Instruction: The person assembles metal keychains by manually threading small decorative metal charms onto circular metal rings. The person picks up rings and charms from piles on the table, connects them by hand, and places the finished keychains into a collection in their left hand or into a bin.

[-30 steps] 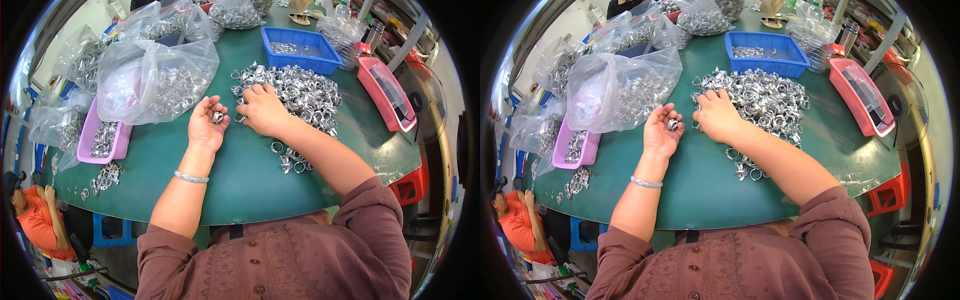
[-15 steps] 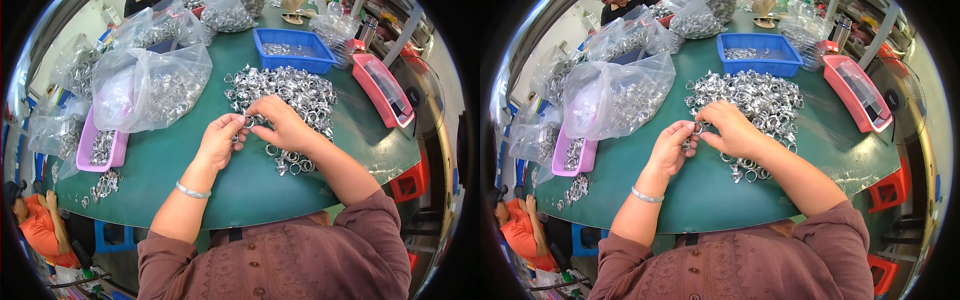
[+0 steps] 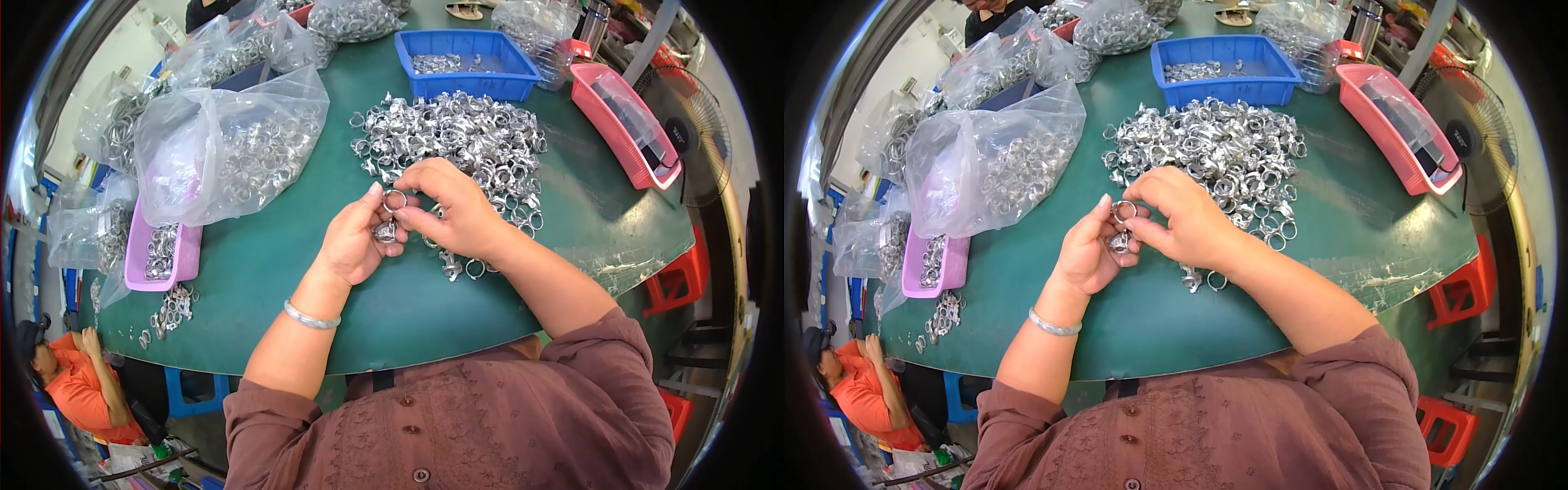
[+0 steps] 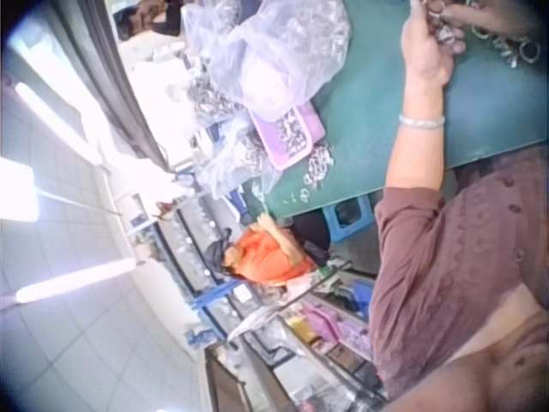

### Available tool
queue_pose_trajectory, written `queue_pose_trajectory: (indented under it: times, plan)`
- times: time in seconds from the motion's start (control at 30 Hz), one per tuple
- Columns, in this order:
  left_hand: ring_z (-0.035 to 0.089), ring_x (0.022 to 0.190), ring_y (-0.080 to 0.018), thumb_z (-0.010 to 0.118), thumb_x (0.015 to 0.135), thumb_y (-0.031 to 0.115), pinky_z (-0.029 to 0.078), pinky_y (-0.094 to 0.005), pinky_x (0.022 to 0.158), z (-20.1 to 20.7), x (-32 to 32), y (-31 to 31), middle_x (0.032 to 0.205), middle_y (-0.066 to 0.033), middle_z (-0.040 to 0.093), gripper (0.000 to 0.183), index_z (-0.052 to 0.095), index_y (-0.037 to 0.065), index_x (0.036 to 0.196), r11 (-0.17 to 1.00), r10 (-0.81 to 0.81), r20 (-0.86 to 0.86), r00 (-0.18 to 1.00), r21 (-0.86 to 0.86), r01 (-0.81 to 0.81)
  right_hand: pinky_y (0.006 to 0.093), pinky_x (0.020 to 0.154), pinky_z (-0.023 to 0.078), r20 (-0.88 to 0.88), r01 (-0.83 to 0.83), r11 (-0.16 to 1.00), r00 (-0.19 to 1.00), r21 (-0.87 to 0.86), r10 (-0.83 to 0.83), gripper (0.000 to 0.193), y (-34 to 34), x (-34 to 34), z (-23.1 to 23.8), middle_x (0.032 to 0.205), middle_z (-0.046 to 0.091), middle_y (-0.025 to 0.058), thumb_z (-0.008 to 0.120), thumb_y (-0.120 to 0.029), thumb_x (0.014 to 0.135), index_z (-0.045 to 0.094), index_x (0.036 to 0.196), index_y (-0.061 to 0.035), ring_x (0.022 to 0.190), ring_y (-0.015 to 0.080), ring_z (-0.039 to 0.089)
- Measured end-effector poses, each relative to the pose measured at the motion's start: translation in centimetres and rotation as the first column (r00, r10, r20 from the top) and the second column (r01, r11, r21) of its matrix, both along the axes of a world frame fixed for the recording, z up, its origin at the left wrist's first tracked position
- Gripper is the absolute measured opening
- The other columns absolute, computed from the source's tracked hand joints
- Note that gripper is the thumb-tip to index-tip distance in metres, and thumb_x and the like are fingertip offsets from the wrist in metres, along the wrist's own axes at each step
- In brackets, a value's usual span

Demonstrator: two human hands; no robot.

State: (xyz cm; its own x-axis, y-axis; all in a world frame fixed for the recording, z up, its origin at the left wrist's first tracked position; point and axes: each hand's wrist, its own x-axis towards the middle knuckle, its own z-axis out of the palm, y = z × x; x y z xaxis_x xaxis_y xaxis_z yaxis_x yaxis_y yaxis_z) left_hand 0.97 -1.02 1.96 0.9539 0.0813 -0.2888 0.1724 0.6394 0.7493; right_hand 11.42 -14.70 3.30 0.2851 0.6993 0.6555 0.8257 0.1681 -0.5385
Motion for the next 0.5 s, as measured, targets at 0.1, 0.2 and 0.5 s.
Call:
queue_pose_trajectory:
  times: [0.1, 0.2, 0.5]
  plan:
    - [0.051, 0.064, -0.0136, 0.036, 0.091, 0.04, 0.039, -0.0239, 0.052, -0.4, 0.0, 0.6, 0.08, -0.0052, 0.057, 0.04, 0.057, 0.006, 0.094, 0.998, -0.051, 0.071, 0.996, -0.043, 0.054, 0.0335, 0.076, 0.044, -0.032, 0.051, 0.999, 0.998, -0.017, -0.052, 0.025, -0.7, 0.7, 0.1, 0.09, 0.056, 0.0121, 0.063, -0.003, 0.071, 0.056, 0.095, -0.0021, 0.086, 0.0258, 0.055]
    - [0.049, 0.064, -0.0129, 0.036, 0.091, 0.04, 0.039, -0.023, 0.051, -0.5, 0.3, 0.8, 0.075, -0.0047, 0.056, 0.041, 0.057, 0.005, 0.094, 0.995, -0.042, 0.042, 0.998, -0.084, 0.045, 0.0348, 0.069, 0.043, 0.028, 0.08, 0.995, 0.997, -0.065, -0.078, 0.015, -1.5, 1.5, 0.4, 0.086, 0.056, 0.0096, 0.062, -0.006, 0.071, 0.057, 0.085, -0.0031, 0.08, 0.0262, 0.054]
    - [0.049, 0.066, -0.0127, 0.037, 0.091, 0.041, 0.038, -0.0225, 0.05, -0.8, 0.3, 1.5, 0.077, -0.0049, 0.054, 0.043, 0.056, 0.003, 0.097, 0.966, -0.021, 0.054, 0.998, -0.258, 0.034, 0.0357, 0.076, 0.035, 0.508, 0.289, 0.793, 0.861, -0.536, 0.029, 0.028, -2.5, -0.2, 1.3, 0.077, 0.054, 0.0045, 0.072, -0.034, 0.06, 0.064, 0.067, -0.008, 0.083, 0.0215, 0.05]
